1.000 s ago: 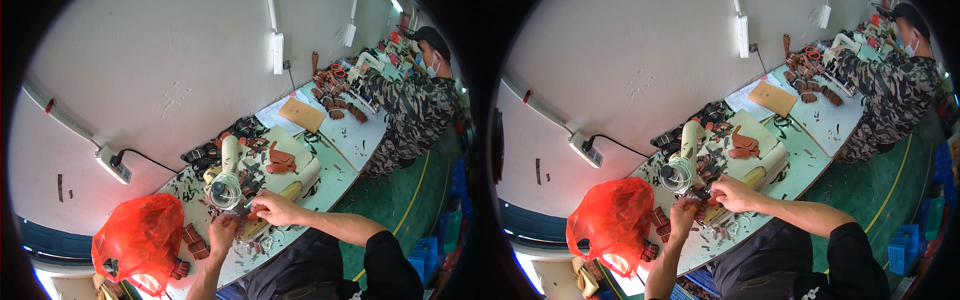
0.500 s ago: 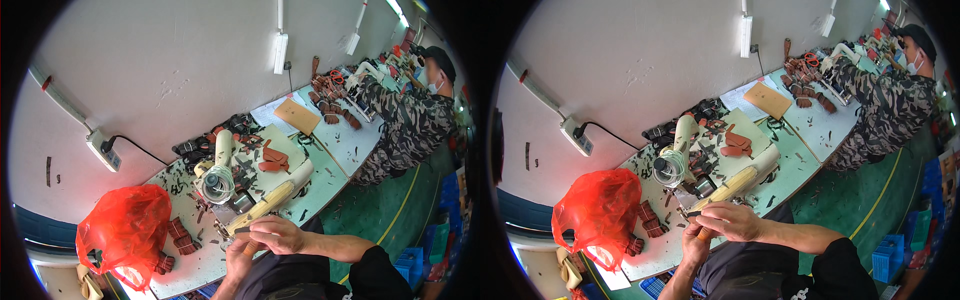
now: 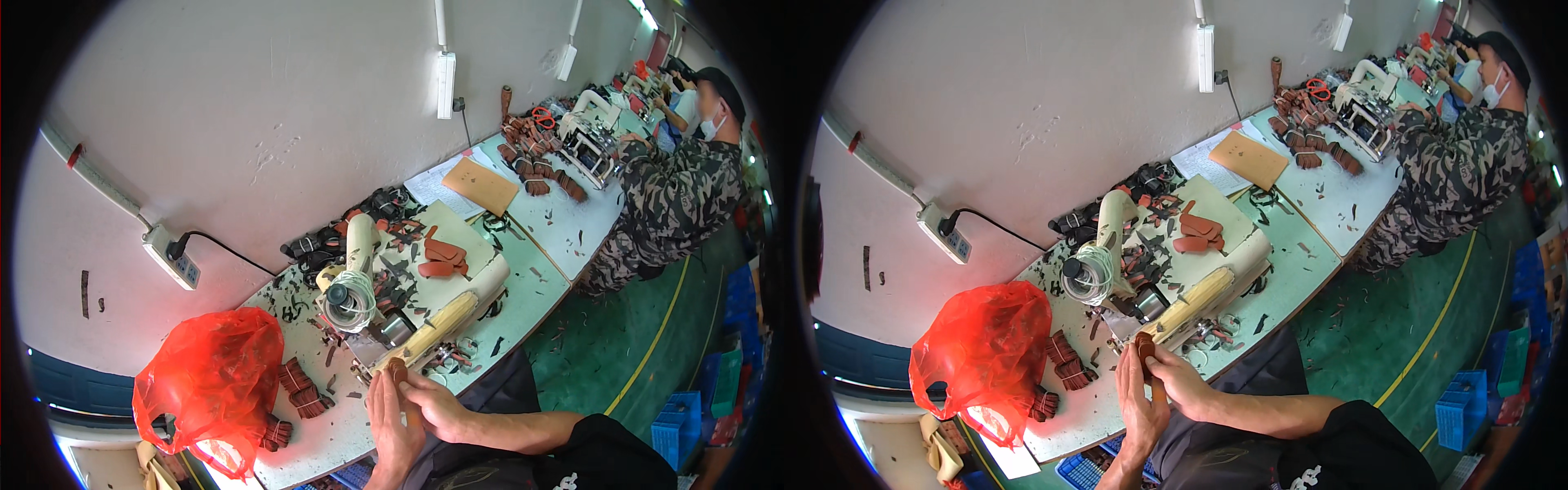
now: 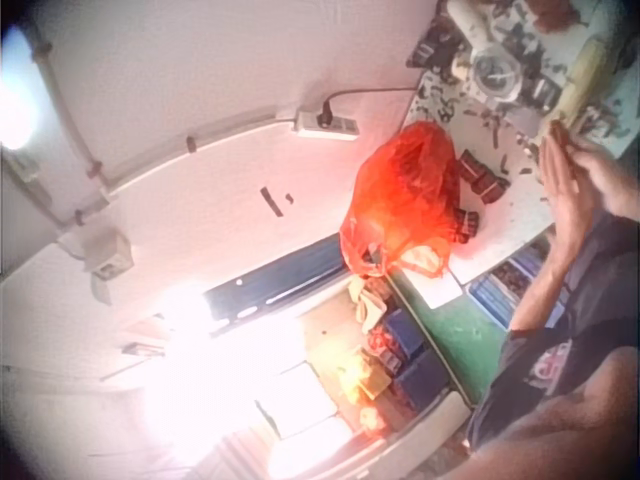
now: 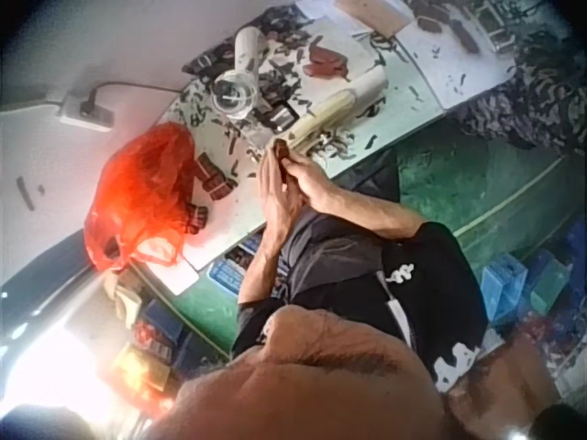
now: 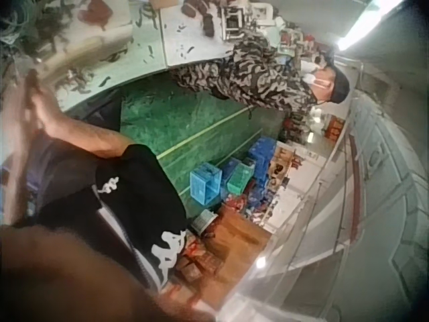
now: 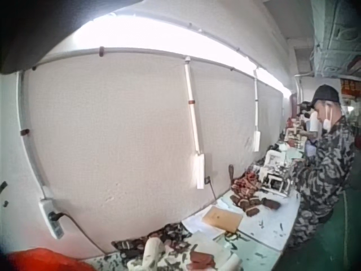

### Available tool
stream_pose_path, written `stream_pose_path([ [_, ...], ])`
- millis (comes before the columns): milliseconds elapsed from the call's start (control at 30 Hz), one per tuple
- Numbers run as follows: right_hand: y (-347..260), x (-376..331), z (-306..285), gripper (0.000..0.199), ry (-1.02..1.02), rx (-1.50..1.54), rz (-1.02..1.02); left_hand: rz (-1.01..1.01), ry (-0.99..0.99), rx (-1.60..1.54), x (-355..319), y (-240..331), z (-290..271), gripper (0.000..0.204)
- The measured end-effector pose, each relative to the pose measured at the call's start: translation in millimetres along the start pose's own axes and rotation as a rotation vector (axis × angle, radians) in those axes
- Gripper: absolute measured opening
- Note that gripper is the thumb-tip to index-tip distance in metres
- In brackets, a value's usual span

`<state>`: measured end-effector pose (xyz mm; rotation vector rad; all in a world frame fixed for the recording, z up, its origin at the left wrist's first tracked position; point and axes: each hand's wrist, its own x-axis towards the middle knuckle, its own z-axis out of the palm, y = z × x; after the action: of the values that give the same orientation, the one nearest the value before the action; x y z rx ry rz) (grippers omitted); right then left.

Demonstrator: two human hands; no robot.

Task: The person skives the edges of leather pieces using a skiving machine at an industrial workstation.

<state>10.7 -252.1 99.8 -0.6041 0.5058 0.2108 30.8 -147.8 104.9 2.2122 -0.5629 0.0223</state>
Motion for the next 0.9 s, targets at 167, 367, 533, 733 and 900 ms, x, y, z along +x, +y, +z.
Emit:
stream_pose_path([
  [167,0.7,0.5,-3.1,0.035,-0.027,0.06,0.252,-0.04,-0.076,-0.054,7.9,-8.3,-11.1,0.043],
  [367,-29.1,22.2,-35.6,0.032,-0.311,-1.065,0.132,-0.468,-0.475,-0.586,48.7,-57.4,-35.5,0.032],
  [533,-66.4,45.3,-37.6,0.018,-0.009,-1.538,-0.572,-0.695,-0.583,-0.531,76.9,-86.6,-38.0,0.025],
  [733,-73.9,52.1,-31.8,0.021,0.039,-1.777,-0.767,-0.829,-0.524,-0.528,87.3,-81.5,-37.8,0.027],
  [900,-67.0,63.5,-23.6,0.019,0.11,-1.77,-0.846,-0.588,-0.439,-0.265,86.4,-82.6,-7.3,0.025],
])
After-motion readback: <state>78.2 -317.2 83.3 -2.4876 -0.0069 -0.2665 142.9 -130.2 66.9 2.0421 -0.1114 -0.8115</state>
